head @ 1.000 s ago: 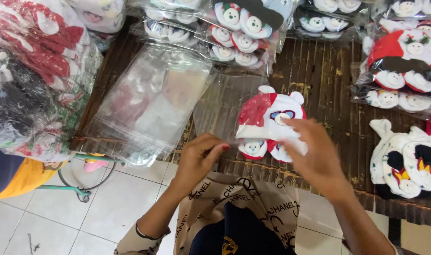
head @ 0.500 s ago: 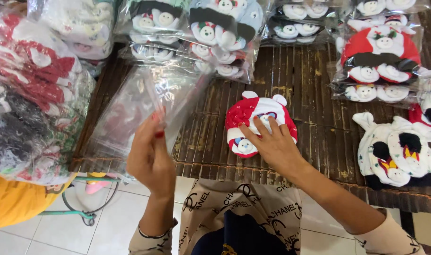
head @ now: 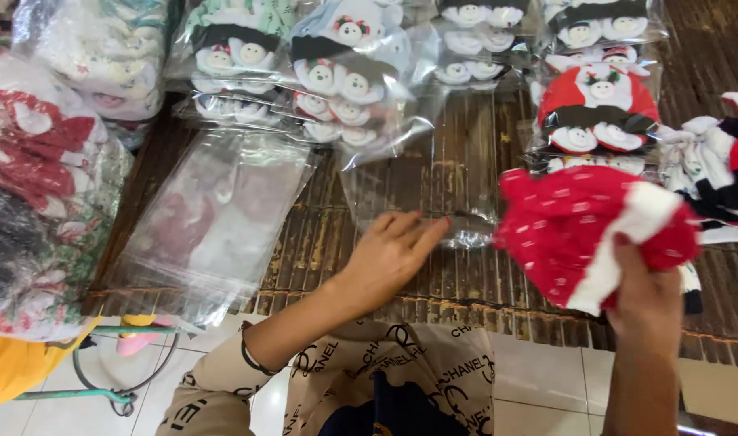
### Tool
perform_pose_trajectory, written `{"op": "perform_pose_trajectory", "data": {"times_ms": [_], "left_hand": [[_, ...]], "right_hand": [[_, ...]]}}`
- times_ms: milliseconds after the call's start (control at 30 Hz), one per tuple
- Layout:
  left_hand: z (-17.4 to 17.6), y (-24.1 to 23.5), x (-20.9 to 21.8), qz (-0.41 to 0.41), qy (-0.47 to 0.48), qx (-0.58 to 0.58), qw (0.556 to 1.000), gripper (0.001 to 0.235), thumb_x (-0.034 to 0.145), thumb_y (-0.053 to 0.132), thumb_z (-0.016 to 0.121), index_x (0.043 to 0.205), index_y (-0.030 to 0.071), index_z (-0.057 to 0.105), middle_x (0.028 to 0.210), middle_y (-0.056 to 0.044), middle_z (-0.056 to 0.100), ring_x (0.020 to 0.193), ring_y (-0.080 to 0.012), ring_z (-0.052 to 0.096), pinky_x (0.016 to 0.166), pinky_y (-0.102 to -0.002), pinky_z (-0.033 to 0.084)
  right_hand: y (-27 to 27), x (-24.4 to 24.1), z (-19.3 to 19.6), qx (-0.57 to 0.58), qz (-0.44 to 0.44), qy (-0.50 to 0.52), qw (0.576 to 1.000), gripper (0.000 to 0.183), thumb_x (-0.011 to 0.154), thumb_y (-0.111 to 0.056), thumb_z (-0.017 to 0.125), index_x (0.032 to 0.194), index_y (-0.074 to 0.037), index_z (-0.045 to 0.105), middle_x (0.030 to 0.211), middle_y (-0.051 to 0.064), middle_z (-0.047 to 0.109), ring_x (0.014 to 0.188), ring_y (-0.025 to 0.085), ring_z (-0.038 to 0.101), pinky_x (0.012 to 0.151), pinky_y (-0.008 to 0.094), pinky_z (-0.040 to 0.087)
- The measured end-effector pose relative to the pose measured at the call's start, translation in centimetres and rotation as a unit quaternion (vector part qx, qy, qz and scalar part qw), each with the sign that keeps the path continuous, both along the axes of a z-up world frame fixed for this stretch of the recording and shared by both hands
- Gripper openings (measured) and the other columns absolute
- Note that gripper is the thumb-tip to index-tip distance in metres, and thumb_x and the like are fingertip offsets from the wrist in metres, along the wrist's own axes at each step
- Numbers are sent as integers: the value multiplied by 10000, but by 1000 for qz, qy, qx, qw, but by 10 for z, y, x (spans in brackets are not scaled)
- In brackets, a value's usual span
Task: Packaging baby hats and socks into clear plastic bags
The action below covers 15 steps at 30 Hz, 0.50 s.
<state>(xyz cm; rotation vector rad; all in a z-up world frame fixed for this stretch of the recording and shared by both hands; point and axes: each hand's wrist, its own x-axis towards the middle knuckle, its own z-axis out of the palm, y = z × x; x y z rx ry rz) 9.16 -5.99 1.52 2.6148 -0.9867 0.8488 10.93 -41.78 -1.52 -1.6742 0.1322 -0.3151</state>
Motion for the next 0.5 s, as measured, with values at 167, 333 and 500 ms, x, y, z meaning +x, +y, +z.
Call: {"op": "perform_pose_trajectory", "data": {"times_ms": [167, 333, 500], "left_hand": [[-55, -26, -2, -17, 27, 94, 995, 438, 855, 178, 677, 1259, 9, 662, 1252, -134, 727, 1291, -322, 600, 1145, -491, 351], [-68, -25, 11, -23, 226, 93, 969, 819, 762, -6, 699, 1513, 191, 439, 1604, -177, 367, 1481, -412, 289, 1206, -666, 114], [-53, -18, 33, -24, 249, -91, 964, 481, 888, -185, 511, 1342, -28, 546, 1062, -215, 732, 685, -247, 744, 1061, -534, 520]], "right_hand": [[-38, -8, -18, 191, -18, 40, 981, 557, 1053, -298, 577, 1530, -57, 421, 1282, 70, 660, 1037, 96, 690, 830, 185, 605], [-23, -6, -14, 381, 65, 45, 921, 558, 1004, -344, 673, 1483, -100, 525, 1260, 51, 732, 985, 130, 751, 817, 256, 654], [3, -12, 14, 422, 33, 39, 905, 321, 967, -103, 696, 1280, -60, 637, 1047, 6, 751, 865, 74, 730, 825, 251, 659]]}}
